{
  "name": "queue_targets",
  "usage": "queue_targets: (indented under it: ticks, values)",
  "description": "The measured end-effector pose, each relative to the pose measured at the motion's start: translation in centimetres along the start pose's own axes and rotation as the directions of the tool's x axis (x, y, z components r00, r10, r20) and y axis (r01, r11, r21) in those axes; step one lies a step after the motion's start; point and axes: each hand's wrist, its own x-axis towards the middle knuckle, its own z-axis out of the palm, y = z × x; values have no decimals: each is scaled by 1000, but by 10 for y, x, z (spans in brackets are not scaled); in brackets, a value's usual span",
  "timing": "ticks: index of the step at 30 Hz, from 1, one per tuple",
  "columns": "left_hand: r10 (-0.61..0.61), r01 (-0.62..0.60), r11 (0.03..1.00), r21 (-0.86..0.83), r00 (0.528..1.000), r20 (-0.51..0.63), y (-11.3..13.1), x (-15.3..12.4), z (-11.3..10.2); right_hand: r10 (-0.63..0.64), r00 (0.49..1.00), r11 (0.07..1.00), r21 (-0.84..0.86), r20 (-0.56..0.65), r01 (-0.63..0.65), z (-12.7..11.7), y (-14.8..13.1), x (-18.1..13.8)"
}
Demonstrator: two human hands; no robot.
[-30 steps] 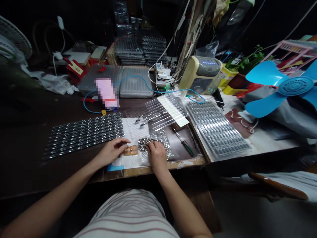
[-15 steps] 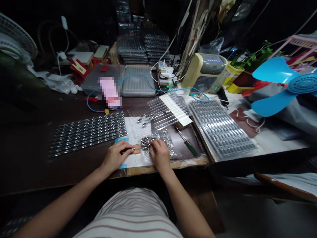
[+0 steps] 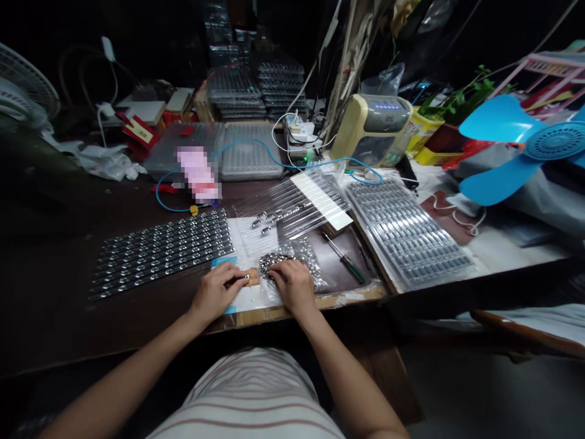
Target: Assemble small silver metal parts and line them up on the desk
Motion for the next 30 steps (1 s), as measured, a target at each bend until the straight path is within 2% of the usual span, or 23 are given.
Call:
queue_targets:
  ticks: [3,6,11,15,20,23,30]
  values:
    - [-18,17,996,-90,1000,-6,-1,2,-1,3,999,1000,-26,47,-2,6,-11,4]
    - [-90,76,976,-205,994,-60,-3,4,-4,-31,994,999,-41,104,35,15,-24,8]
    - [-141,125,962,-244,989,-50,-2,8,-9,-39,989,989,-134,143,58,28,-36,9]
    - [-163,151,956,-251,986,-27,-1,8,-10,-55,987,981,-175,149,81,23,-33,8]
    - [-167,154,957,-244,986,-30,-2,8,-9,1,997,951,-310,75,22,5,-16,10]
    - [-119,114,973,-202,993,-12,2,14,-9,-11,997,952,-303,75,33,4,-7,9]
    - [84,-81,995,-62,995,54,15,18,1,-3,1000,976,-218,-9,1,12,-1,4]
